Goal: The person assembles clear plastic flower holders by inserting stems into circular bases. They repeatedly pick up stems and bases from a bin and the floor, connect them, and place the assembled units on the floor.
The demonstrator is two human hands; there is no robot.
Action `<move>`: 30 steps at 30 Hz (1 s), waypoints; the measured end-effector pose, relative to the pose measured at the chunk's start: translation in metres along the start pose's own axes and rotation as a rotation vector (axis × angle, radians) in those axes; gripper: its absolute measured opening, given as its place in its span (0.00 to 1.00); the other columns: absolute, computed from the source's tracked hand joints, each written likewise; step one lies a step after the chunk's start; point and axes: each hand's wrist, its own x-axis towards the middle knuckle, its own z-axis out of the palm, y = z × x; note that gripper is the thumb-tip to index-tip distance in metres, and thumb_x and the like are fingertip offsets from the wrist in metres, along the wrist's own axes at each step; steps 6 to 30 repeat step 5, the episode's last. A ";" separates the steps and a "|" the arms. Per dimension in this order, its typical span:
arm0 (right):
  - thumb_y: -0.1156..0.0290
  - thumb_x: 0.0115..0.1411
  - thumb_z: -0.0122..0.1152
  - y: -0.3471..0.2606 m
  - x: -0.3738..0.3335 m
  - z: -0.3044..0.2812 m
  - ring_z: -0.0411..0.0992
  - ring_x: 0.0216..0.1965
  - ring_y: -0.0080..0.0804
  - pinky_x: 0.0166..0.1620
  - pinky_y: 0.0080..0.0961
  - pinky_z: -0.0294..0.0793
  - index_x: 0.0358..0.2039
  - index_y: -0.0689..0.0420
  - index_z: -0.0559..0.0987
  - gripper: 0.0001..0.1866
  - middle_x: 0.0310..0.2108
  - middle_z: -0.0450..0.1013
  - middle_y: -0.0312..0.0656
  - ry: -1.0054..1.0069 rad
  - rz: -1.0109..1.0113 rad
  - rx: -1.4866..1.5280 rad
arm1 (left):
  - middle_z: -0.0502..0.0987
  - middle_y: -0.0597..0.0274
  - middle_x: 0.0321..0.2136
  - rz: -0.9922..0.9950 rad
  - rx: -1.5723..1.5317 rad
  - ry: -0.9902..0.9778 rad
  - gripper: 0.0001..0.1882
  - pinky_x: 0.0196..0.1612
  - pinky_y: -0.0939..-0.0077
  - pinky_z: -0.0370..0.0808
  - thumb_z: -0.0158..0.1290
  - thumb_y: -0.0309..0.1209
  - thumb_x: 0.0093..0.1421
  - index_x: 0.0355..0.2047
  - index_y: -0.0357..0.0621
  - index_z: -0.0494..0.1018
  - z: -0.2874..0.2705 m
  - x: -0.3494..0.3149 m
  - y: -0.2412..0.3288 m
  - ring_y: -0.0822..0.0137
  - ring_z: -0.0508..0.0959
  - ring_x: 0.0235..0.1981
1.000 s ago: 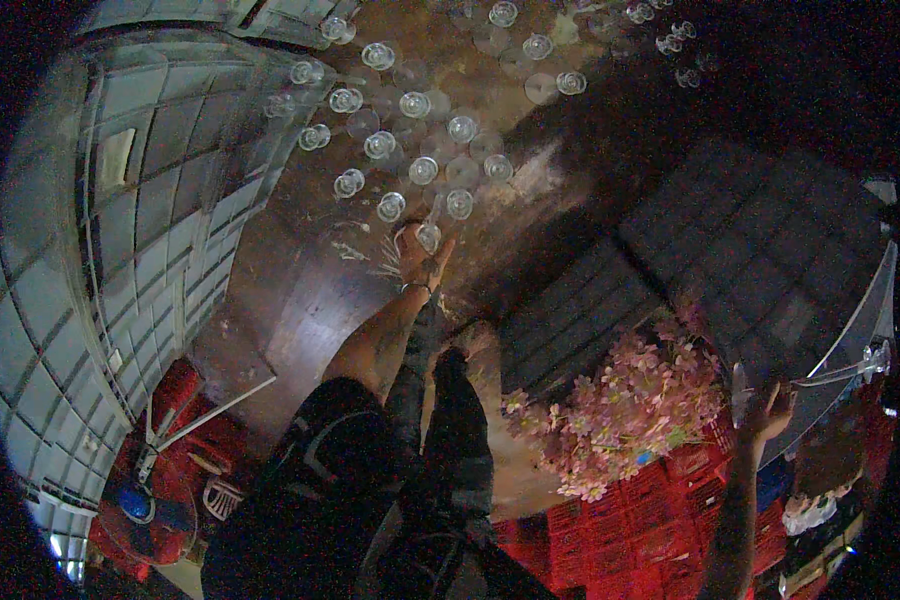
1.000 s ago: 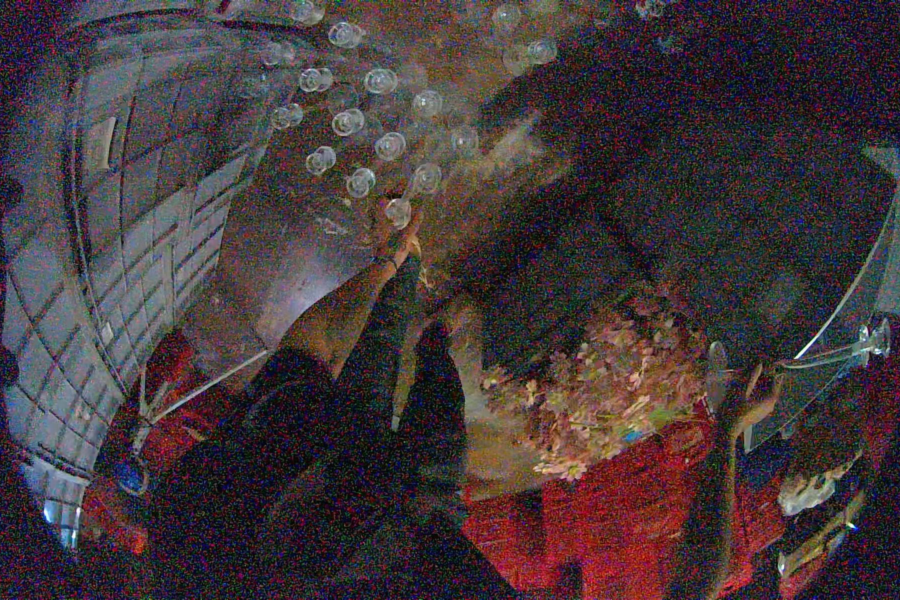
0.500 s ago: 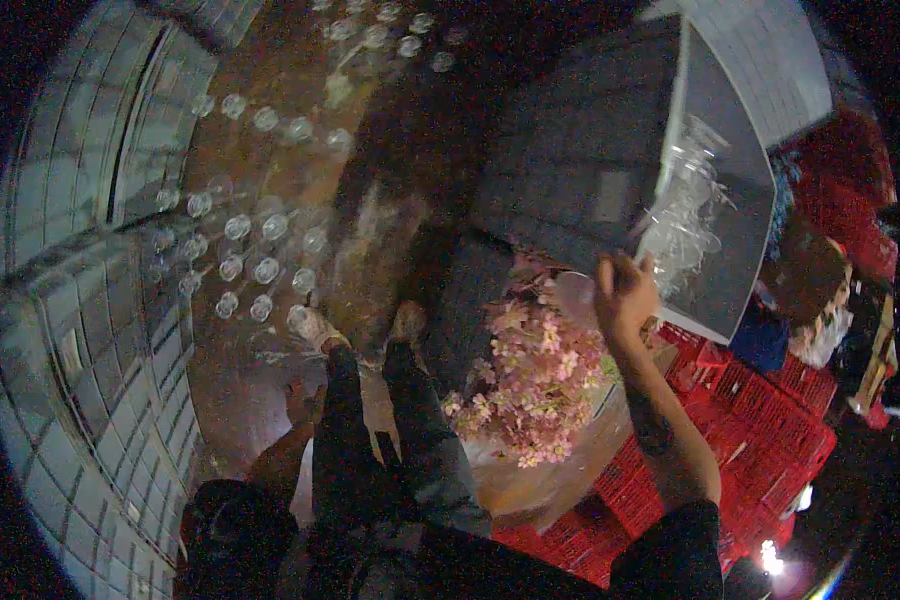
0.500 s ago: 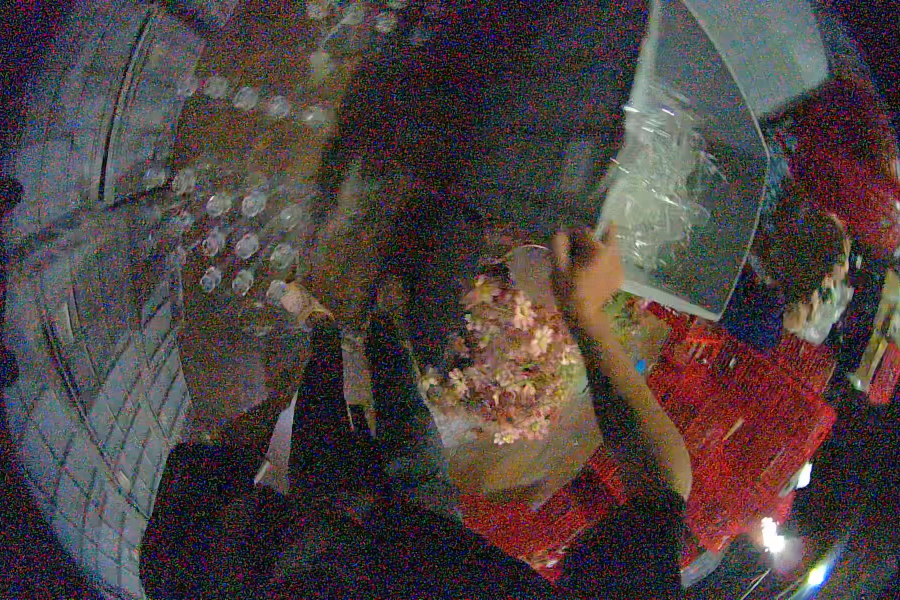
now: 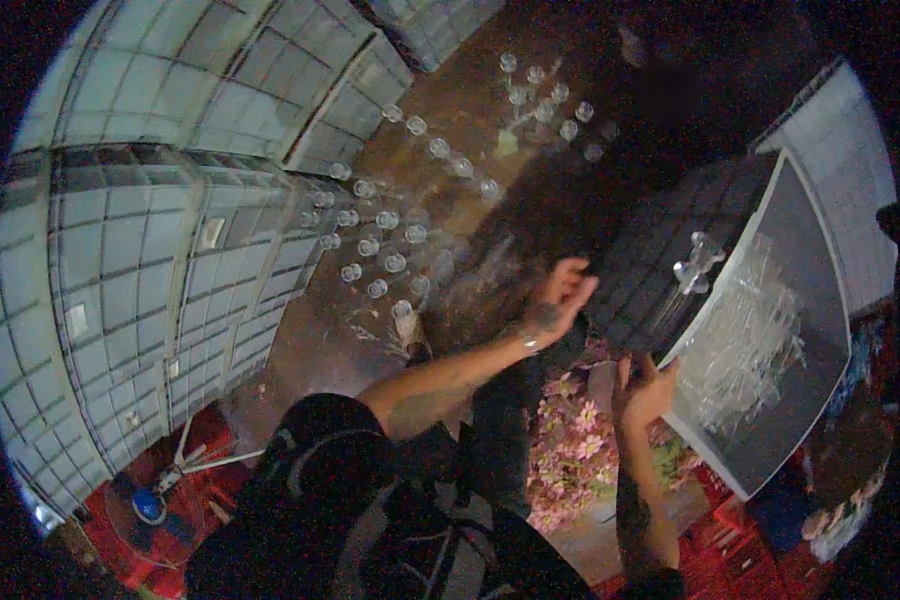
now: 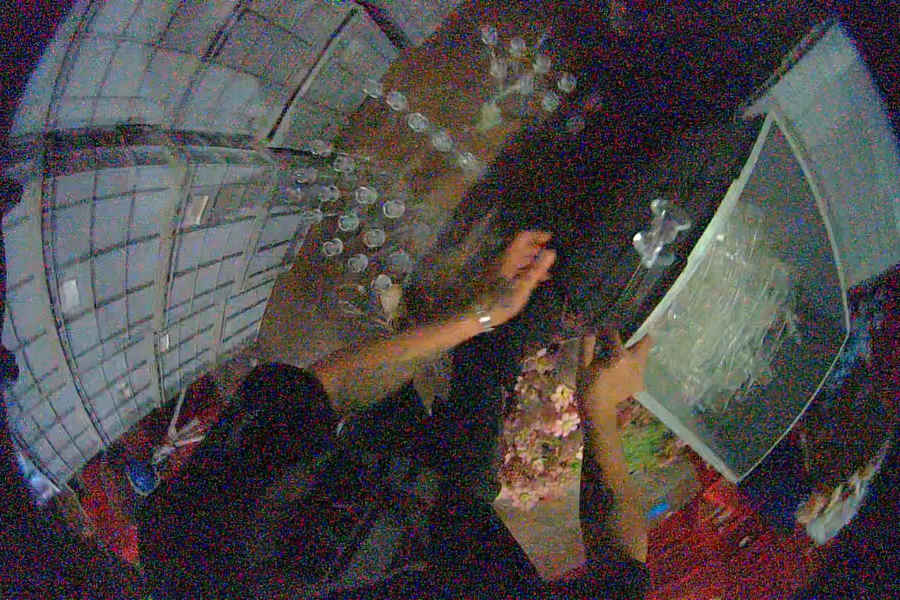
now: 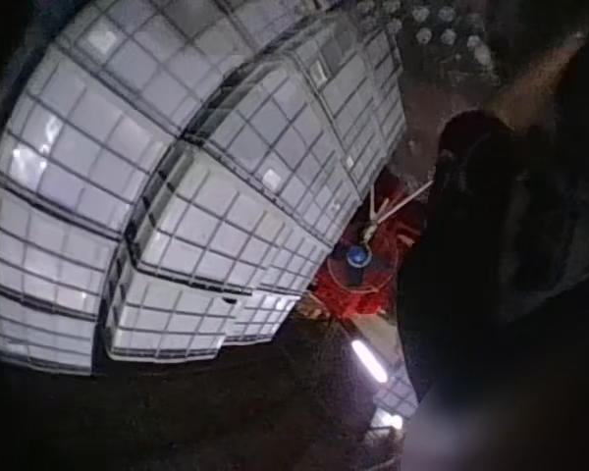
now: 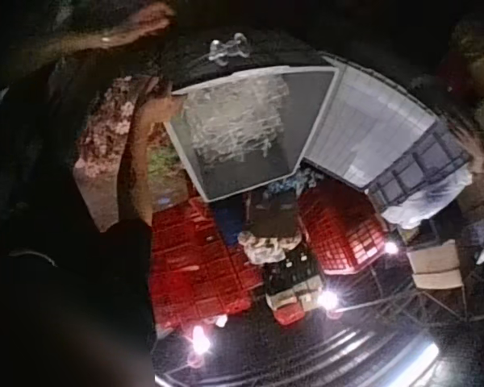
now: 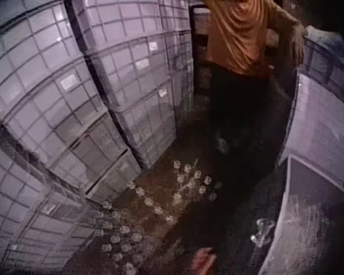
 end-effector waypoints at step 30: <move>0.57 0.48 0.71 0.024 0.004 0.038 0.72 0.38 0.58 0.38 0.46 0.73 0.34 0.49 0.85 0.15 0.42 0.70 0.55 0.227 -0.210 -0.080 | 0.76 0.57 0.49 0.263 -0.187 -0.106 0.31 0.45 0.72 0.75 0.55 0.45 0.64 0.61 0.42 0.62 0.061 0.028 0.099 0.67 0.77 0.45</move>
